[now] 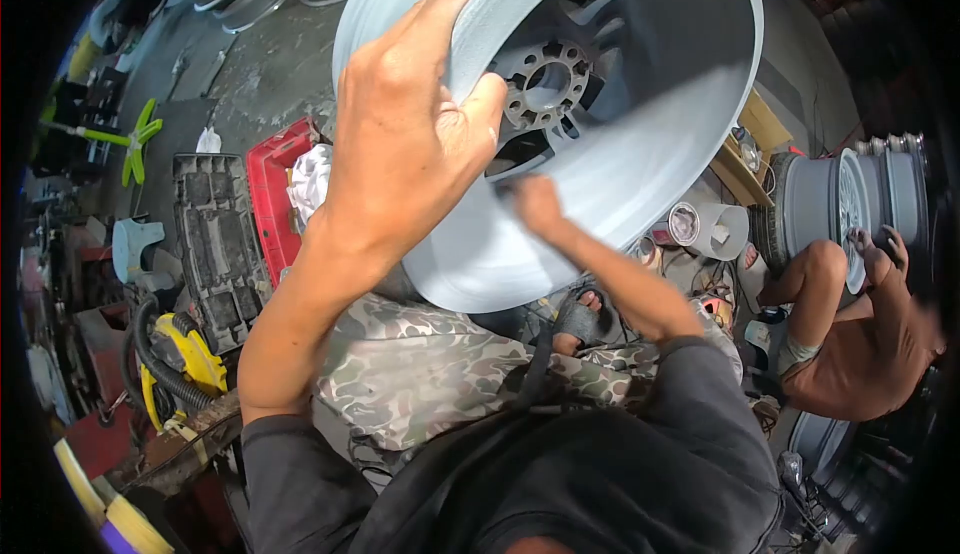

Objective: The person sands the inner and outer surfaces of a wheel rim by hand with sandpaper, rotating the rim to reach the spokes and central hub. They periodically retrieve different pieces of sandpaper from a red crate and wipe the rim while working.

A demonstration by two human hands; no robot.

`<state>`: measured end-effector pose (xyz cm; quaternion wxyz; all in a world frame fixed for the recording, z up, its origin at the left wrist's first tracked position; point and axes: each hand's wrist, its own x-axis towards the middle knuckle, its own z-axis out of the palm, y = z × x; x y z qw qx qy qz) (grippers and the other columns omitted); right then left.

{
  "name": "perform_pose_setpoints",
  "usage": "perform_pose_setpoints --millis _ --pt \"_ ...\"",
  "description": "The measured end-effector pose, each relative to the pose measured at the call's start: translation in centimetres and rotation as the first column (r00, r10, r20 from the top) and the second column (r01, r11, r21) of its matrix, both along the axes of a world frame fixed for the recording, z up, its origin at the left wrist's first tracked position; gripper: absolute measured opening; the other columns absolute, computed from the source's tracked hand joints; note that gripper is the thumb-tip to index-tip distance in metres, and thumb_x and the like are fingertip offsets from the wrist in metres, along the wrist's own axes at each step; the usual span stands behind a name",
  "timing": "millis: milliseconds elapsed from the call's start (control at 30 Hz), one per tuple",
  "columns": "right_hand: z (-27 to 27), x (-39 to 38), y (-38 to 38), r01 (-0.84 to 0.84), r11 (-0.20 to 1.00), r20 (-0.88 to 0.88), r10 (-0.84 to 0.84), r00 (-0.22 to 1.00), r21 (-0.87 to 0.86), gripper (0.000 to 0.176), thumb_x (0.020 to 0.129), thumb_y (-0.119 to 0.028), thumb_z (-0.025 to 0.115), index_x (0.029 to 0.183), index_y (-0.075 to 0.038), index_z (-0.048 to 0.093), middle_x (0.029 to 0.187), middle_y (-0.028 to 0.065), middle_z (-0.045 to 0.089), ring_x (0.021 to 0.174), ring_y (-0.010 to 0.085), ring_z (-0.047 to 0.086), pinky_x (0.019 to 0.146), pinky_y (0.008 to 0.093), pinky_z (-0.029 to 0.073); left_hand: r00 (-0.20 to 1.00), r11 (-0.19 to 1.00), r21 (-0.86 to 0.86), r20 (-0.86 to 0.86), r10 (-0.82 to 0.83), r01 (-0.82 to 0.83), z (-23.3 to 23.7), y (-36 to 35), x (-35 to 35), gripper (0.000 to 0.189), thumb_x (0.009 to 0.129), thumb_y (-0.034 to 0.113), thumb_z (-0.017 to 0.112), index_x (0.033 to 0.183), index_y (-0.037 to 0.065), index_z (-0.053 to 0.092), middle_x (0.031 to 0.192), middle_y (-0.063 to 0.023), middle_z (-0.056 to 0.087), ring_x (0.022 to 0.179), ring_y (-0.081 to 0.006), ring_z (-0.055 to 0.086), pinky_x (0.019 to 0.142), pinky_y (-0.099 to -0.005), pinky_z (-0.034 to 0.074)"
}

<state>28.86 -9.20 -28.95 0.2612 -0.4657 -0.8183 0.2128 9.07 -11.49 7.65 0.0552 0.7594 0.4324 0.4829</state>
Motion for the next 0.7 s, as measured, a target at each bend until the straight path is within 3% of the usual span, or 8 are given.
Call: perform_pose_setpoints --millis 100,233,300,367,467,567,667,700 --pt "12.4 -7.5 -4.9 -0.001 0.888 -0.281 -0.144 0.949 -0.46 0.025 0.086 -0.003 0.06 0.106 -0.006 0.075 0.095 0.0192 0.073 0.085 0.0376 0.07 0.081 0.0435 0.056 0.999 0.994 -0.106 0.026 0.033 -0.03 0.3 -0.8 0.3 0.055 0.077 -0.004 0.058 0.132 -0.007 0.058 0.114 -0.0226 0.07 0.104 -0.0252 0.071 0.093 -0.031 0.05" --pt "7.6 -1.7 -4.7 -0.162 0.979 -0.274 0.124 0.954 -0.123 0.028 0.081 0.003 0.058 0.104 -0.004 0.073 0.102 0.0174 0.073 0.094 0.0354 0.07 0.085 0.0431 0.055 0.998 0.99 -0.133 0.03 0.05 -0.046 0.1 -0.8 0.5 0.056 0.077 -0.005 0.058 0.132 -0.005 0.058 0.117 -0.023 0.07 0.11 -0.0275 0.069 0.096 -0.0331 0.05" --pt "3.2 6.6 -0.1 -0.237 0.97 0.093 0.241 0.966 -0.055 0.039 0.077 0.001 0.056 0.111 -0.008 0.072 0.109 0.0142 0.072 0.106 0.0339 0.066 0.1 0.0437 0.048 1.0 0.999 -0.029 0.023 0.021 -0.02 -0.1 -0.9 0.6 0.057 0.076 -0.005 0.058 0.133 -0.005 0.058 0.118 -0.0235 0.069 0.111 -0.0281 0.069 0.096 -0.0338 0.05" --pt "4.5 13.4 6.7 -0.233 0.971 0.815 0.169 0.555 -0.043 0.03 0.087 -0.007 0.053 0.111 -0.012 0.07 0.116 0.0131 0.068 0.106 0.029 0.065 0.106 0.0464 0.041 1.0 1.0 -0.02 0.013 0.011 -0.01 -0.1 -1.0 0.8 0.059 0.075 -0.006 0.058 0.133 -0.004 0.058 0.119 -0.0238 0.068 0.111 -0.0306 0.069 0.096 -0.0348 0.05" --pt "7.5 19.6 14.2 -0.311 0.93 0.916 -0.06 0.396 0.196 0.022 0.09 -0.017 0.054 0.106 -0.015 0.069 0.121 0.0108 0.067 0.104 0.024 0.065 0.1 0.0482 0.043 0.999 0.989 0.149 0.035 0.007 -0.012 -0.9 -0.9 0.4 0.035 0.074 0.002 0.066 0.108 -0.008 0.06 0.086 -0.0236 0.062 0.075 -0.0387 0.063 0.068 -0.0413 0.051" --pt "8.8 18.7 14.5 -0.352 0.92 0.957 -0.071 0.28 0.171 0.021 0.09 -0.021 0.054 0.103 -0.016 0.071 0.119 0.0114 0.067 0.103 0.0238 0.065 0.097 0.0472 0.044 1.0 1.0 -0.016 -0.016 -0.004 0.004 -0.2 -1.2 0.2 0.035 0.073 0.002 0.068 0.106 -0.008 0.06 0.086 -0.024 0.062 0.075 -0.0395 0.063 0.068 -0.0412 0.051" --pt "4.6 12.8 8.6 -0.252 0.966 0.922 0.046 0.383 0.056 0.02 0.087 -0.017 0.056 0.091 -0.014 0.075 0.109 0.0123 0.07 0.1 0.0273 0.066 0.096 0.0452 0.046 1.0 1.0 -0.012 0.001 -0.015 0.015 -0.1 -1.4 0.2 0.036 0.074 0.002 0.069 0.107 -0.008 0.059 0.088 -0.0245 0.062 0.076 -0.0398 0.064 0.068 -0.0404 0.051" --pt "1.6 10.5 5.4 -0.238 0.95 0.772 -0.004 0.635 0.201 0.02 0.083 -0.015 0.058 0.092 -0.012 0.076 0.102 0.0117 0.072 0.097 0.0296 0.066 0.097 0.0445 0.047 1.0 1.0 -0.011 0.001 -0.014 0.014 0.1 -1.6 0.3 0.036 0.074 0.002 0.069 0.107 -0.008 0.059 0.088 -0.0245 0.062 0.076 -0.0398 0.064 0.068 -0.0404 0.051"
